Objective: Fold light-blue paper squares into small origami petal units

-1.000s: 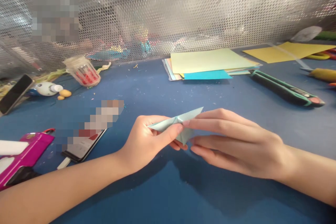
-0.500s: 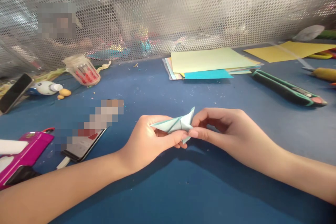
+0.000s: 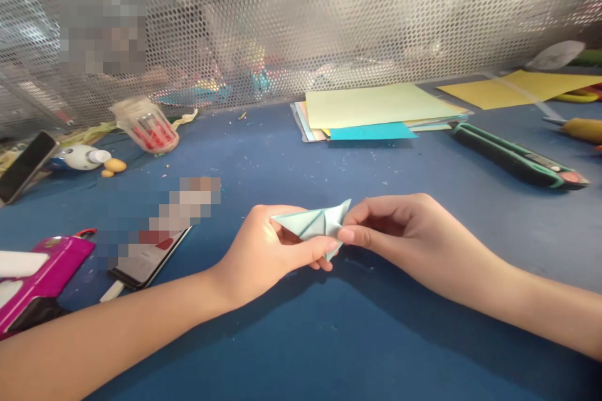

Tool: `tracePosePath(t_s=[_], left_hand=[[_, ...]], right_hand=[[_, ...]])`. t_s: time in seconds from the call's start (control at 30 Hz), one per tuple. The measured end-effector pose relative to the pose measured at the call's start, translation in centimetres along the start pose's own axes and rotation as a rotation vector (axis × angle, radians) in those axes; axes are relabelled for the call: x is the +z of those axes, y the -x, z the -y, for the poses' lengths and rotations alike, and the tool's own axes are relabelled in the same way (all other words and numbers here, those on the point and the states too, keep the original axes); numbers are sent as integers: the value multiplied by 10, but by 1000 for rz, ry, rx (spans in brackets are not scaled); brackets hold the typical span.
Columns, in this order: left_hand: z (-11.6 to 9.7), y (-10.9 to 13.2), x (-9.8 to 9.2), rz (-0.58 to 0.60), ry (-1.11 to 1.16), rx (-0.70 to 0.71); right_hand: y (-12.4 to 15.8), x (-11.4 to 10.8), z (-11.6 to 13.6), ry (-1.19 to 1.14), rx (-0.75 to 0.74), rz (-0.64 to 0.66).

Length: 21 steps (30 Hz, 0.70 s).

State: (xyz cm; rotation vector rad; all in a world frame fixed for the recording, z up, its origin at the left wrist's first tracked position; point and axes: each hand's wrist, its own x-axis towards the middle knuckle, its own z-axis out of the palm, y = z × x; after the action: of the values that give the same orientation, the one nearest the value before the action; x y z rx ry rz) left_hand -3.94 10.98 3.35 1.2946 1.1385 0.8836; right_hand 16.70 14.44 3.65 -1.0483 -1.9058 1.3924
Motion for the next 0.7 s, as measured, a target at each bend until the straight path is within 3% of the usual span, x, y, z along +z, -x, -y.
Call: tracePosePath(t_s=[0.43,0.53,0.7], left_hand=[[-2,-1,1,3,-45,-4],[1,0,0,10,-39,5],[2,2,0,74,-83,10]], right_hand=[[0,2,1,166,-72,-44],[1,1,0,288,-182,-57],[1,-4,-4,553,-545,34]])
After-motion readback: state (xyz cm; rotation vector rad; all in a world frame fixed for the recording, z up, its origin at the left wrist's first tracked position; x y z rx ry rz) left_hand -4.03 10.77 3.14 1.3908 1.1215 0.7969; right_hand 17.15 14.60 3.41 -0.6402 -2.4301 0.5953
